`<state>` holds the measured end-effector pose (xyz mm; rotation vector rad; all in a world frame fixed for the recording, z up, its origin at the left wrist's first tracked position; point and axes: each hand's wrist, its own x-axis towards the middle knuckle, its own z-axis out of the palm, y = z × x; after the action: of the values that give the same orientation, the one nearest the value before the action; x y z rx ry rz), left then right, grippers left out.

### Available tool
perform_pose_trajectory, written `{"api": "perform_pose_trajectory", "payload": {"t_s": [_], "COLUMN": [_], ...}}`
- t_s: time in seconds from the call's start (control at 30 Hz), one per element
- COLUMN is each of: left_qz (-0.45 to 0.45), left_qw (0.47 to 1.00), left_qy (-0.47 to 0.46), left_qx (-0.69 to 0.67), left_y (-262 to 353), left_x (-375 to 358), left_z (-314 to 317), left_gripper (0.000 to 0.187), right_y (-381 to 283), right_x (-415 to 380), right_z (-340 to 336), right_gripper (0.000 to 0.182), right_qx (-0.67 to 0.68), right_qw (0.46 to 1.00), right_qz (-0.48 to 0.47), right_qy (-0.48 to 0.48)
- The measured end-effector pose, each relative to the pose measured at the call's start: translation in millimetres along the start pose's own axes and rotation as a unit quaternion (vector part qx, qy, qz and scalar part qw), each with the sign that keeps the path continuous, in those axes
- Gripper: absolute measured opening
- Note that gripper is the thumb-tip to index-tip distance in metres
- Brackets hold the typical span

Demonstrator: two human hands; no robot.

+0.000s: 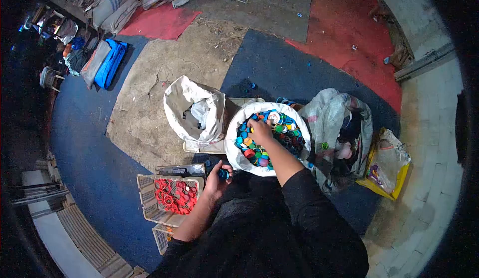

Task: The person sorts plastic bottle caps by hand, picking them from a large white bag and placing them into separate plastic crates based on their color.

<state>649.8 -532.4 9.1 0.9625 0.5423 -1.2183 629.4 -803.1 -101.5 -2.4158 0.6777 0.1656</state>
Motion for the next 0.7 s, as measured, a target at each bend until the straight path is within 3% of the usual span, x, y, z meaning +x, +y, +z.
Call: {"api": "perform_pose_trajectory", "payload": {"t_s": [0.13,0.23,0.37,0.4,0.5,0.53,0.63,0.7], "left_qz": [-0.007,-0.013,-0.022,-0.024,-0.032,-0.038,-0.044,-0.044], "left_qw": [1.0,1.0,0.999,0.999,0.998,0.997,0.996,0.995], "left_qy": [-0.003,-0.012,-0.022,-0.027,-0.044,-0.052,-0.068,-0.091], "left_qx": [-0.016,-0.018,0.007,0.016,0.035,0.035,0.034,0.009], "left_y": [0.5,0.4,0.8,0.5,-3.0,-3.6,-2.9,-6.0], "left_x": [4.0,8.3,16.0,18.2,24.8,28.2,27.0,29.0], "left_z": [-5.7,-2.5,10.9,14.7,24.3,28.6,49.5,59.9], "left_gripper": [0.038,0.038,0.037,0.037,0.038,0.038,0.042,0.043], "right_y": [-4.5,-11.1,-4.0,-3.2,-4.6,-3.5,-10.2,-17.2], "right_x": [-24.1,-53.3,-86.2,-97.0,-120.7,-129.1,-148.9,-161.3], "right_z": [-28.5,-51.5,-62.4,-67.5,-73.2,-76.4,-80.2,-86.2], "right_gripper": [0.034,0.035,0.037,0.039,0.036,0.027,0.02,0.017], "right_qx": [0.099,0.073,0.218,0.161,0.345,0.399,0.57,0.615], "right_qw": [0.992,0.978,0.96,0.971,0.923,0.912,0.816,0.784], "right_qz": [-0.06,-0.127,-0.114,-0.107,-0.086,-0.012,-0.008,0.025], "right_qy": [0.051,0.146,0.136,0.141,0.147,0.092,0.095,0.083]}}
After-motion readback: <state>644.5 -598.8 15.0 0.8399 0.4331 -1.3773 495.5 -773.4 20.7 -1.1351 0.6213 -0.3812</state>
